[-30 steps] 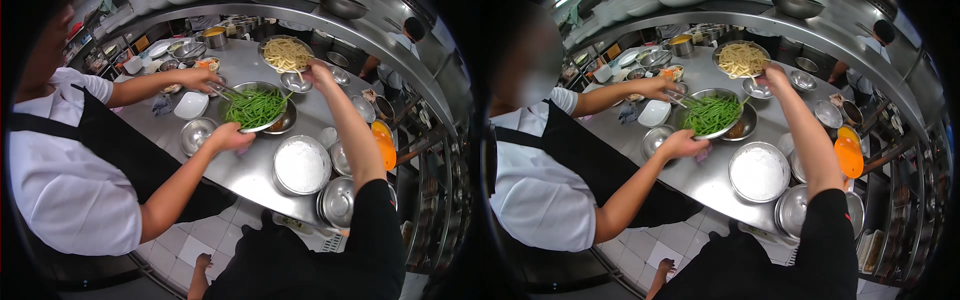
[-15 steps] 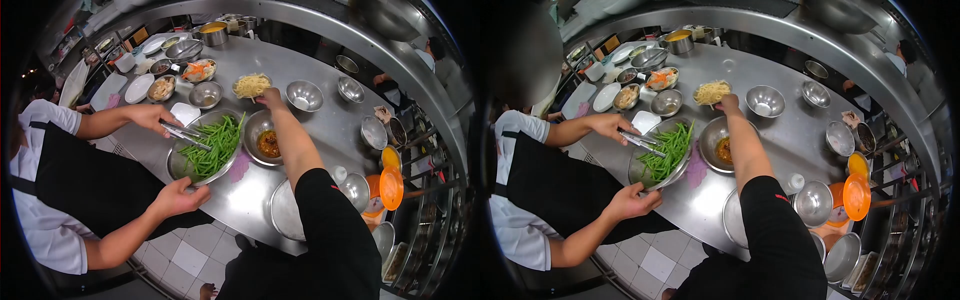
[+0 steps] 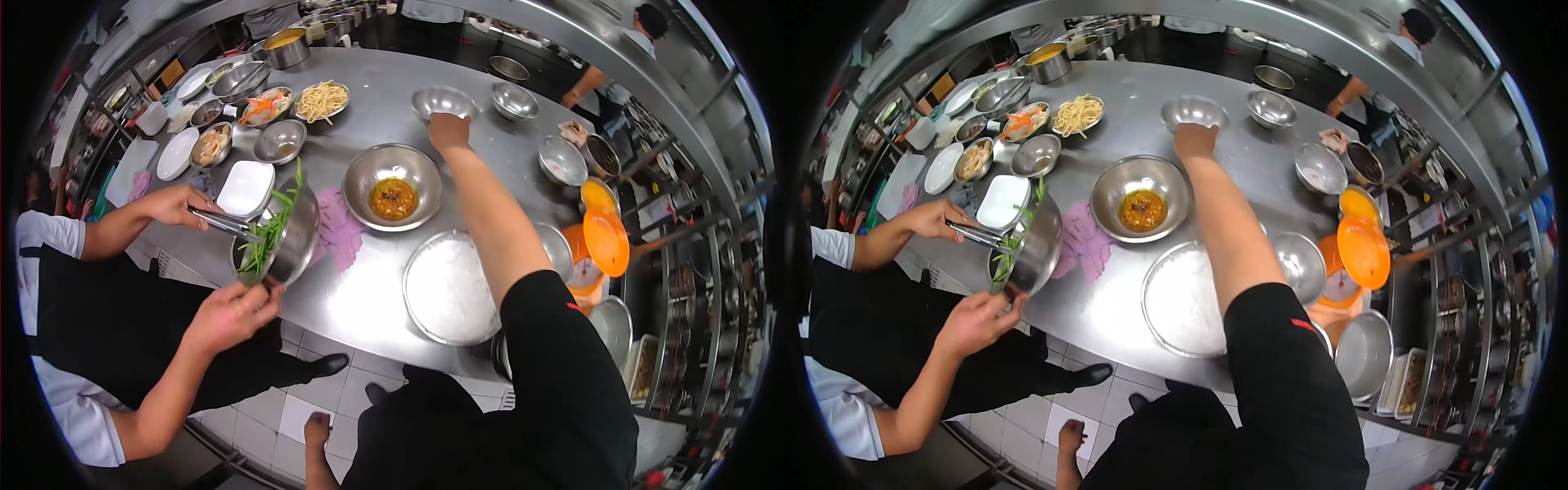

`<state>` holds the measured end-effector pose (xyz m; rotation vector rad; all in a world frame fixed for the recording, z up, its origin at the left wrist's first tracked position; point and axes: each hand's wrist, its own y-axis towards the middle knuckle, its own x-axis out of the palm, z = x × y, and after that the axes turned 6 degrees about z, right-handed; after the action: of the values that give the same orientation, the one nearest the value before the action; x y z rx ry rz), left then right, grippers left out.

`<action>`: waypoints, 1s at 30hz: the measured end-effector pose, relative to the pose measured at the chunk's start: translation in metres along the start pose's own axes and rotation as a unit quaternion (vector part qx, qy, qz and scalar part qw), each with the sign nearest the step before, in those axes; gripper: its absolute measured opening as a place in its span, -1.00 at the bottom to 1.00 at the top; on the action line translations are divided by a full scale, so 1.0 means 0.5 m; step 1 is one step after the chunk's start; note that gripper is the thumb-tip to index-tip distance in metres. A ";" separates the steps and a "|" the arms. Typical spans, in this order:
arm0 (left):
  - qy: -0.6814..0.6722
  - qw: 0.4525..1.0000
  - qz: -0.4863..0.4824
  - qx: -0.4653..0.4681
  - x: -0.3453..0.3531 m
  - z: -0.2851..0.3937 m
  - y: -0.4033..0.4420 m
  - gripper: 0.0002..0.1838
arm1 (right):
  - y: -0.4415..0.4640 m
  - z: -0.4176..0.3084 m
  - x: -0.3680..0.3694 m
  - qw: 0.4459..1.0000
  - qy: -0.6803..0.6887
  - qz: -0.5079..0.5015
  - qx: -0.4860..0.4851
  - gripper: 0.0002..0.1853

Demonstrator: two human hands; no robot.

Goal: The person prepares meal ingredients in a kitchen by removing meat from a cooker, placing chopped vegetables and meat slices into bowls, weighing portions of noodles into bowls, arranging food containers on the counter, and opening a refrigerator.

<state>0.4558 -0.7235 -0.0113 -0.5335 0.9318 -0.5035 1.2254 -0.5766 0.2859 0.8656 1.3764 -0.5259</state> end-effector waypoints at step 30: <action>-0.128 0.958 0.152 0.207 0.400 0.226 -0.268 -0.30 | -1.342 0.344 0.214 0.897 0.413 -0.092 -0.132 -0.61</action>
<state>0.6287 -0.9250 0.0058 -0.0664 0.6201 -0.3262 0.8325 -1.0970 0.0290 0.7611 2.2638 -0.0792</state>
